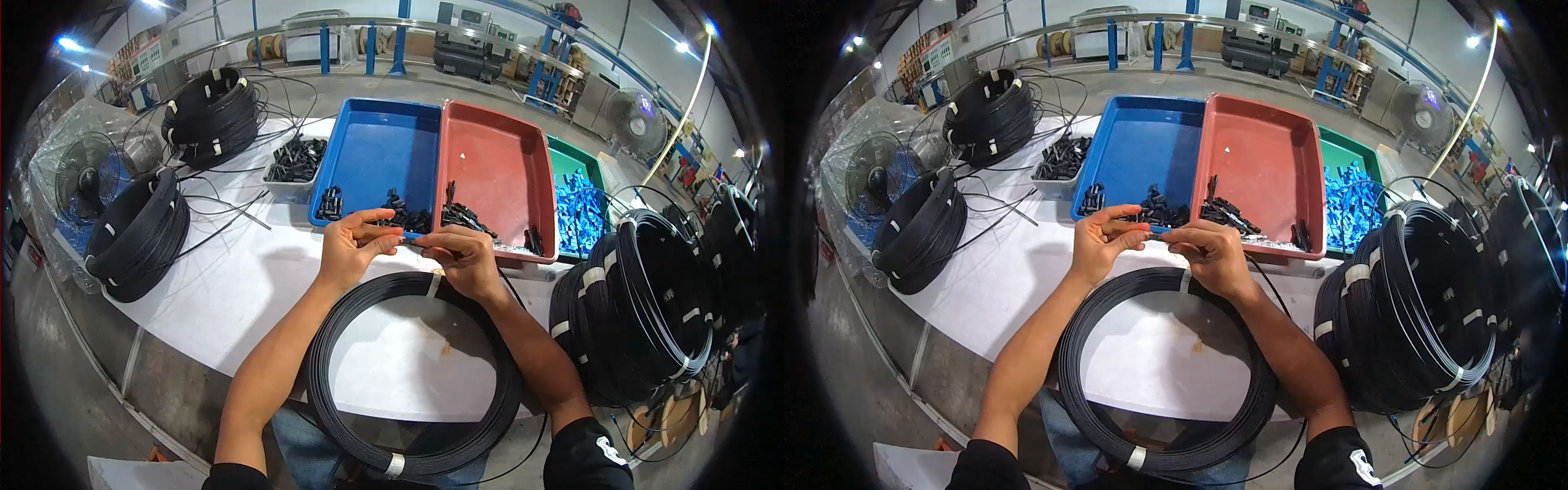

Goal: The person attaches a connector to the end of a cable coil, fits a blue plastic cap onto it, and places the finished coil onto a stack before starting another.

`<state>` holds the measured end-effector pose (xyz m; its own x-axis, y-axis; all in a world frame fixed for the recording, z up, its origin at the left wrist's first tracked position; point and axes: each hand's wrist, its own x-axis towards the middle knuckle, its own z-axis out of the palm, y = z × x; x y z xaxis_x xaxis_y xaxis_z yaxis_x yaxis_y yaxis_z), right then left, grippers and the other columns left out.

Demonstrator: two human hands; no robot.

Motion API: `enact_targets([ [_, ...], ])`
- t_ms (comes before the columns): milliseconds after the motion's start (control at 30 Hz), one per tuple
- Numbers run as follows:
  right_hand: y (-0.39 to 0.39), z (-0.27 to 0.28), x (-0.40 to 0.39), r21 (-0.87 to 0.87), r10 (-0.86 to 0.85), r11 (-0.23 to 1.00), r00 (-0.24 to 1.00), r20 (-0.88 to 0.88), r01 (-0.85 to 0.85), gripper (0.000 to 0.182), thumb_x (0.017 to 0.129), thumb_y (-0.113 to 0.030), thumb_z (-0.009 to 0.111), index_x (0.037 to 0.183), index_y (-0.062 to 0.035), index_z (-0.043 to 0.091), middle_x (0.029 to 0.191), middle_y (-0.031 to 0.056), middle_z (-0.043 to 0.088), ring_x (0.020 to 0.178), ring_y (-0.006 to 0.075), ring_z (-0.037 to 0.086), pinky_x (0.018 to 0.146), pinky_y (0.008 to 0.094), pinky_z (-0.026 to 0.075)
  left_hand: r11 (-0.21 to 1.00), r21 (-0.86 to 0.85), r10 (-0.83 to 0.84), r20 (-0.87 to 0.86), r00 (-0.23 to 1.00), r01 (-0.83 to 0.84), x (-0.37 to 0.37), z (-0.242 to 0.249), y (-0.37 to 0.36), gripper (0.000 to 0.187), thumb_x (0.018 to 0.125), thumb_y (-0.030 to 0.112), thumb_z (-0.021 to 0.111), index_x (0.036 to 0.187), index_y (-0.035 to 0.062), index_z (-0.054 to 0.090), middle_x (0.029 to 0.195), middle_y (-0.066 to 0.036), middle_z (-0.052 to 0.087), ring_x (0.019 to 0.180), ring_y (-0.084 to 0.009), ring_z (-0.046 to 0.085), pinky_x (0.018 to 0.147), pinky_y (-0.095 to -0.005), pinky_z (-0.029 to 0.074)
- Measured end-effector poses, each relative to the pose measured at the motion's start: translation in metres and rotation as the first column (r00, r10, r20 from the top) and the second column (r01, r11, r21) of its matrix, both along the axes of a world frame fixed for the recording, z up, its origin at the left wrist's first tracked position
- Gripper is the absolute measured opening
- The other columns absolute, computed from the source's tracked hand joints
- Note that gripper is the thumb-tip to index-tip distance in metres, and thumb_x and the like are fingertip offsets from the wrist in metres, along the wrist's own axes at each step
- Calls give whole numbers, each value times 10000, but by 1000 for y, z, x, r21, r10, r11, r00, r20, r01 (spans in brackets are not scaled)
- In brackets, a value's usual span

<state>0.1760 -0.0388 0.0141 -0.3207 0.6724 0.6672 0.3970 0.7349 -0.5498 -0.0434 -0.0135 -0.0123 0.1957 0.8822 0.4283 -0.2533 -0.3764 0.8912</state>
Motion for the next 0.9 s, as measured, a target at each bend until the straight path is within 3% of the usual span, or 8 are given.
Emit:
enact_targets([
  [333, 2, -2, 2, -33, 14, 999, 999, -34, -15, 206, 812, 82, 724, 996, -5, 755, 897, 119, 733, 777, 181, 696, 685, 292, 547, 996, -15, -85, 56, 995, 86, 1, -1, -5, 368, 867, 14, 740, 1213, -49, 629, 1021, -212, 729, 900, -211, 738, 804, -294, 624],
  [733, 1, -2, 2, -46, 29, 998, 999, -34, -31, 215, 794, 105, 724, 981, 3, 751, 903, 128, 734, 786, 193, 705, 685, 302, 556, 998, -32, -48, -7, 999, 48, 0, -2, -5, 390, 872, 37, 749, 1229, -43, 613, 1036, -205, 727, 902, -205, 736, 796, -287, 618],
  [900, 0, -2, 1, -6, -19, 1000, 1000, -4, 18, 209, 786, 92, 738, 973, -1, 745, 900, 123, 734, 766, 207, 706, 668, 301, 552, 999, 41, -6, -103, 995, 10, 2, -1, -7, 342, 871, 14, 742, 1193, -44, 642, 1017, -194, 736, 882, -193, 737, 800, -291, 618],
])
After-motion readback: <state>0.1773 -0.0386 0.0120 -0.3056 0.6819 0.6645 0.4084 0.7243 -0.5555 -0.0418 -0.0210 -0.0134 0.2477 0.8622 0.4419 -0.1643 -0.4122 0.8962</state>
